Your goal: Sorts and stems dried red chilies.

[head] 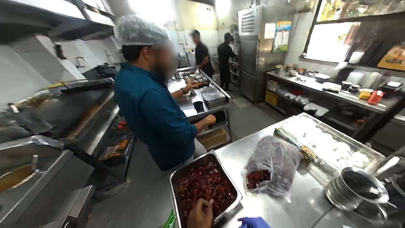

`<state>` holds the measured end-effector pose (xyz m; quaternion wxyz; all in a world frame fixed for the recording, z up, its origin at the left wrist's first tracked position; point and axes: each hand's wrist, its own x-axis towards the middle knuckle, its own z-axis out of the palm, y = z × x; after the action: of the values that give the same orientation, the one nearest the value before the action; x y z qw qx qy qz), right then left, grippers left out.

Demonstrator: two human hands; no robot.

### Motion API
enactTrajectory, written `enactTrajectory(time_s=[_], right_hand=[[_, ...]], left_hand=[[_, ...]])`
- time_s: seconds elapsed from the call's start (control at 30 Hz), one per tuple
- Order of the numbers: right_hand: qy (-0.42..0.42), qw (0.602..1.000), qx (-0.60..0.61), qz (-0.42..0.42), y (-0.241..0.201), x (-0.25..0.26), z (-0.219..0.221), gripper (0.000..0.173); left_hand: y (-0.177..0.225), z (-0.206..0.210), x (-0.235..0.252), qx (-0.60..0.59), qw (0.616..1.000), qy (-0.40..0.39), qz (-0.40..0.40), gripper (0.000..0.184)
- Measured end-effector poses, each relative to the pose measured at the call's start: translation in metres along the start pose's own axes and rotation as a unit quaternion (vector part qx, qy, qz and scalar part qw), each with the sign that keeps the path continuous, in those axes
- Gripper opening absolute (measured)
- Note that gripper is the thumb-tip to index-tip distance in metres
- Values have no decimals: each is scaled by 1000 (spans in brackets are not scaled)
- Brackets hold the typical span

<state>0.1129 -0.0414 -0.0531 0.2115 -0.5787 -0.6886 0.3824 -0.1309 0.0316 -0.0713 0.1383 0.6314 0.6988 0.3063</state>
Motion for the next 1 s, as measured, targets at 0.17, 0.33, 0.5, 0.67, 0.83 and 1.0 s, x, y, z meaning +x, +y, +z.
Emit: enactTrajectory(time_s=[0.17,0.33,0.5,0.67,0.83,1.0], right_hand=[[185,979,-81,26,60,38,-15,36],[230,952,-199,16,66,52,-63,28],[119,945,-296,65,71,79,-69,46],[136,940,-305,64,75,103,-56,48],[267,961,15,-66,46,80,-62,24],[148,892,421,-74,18,43,-70,36]], left_hand=[[-10,12,-8,-36,993,102,35,28],[-16,19,-5,-74,983,160,58,37],[-20,14,-4,-124,984,104,77,31],[-17,17,-8,-86,982,149,74,25],[-16,17,-10,-90,981,153,79,24],[37,5,-15,-245,965,-61,66,24]])
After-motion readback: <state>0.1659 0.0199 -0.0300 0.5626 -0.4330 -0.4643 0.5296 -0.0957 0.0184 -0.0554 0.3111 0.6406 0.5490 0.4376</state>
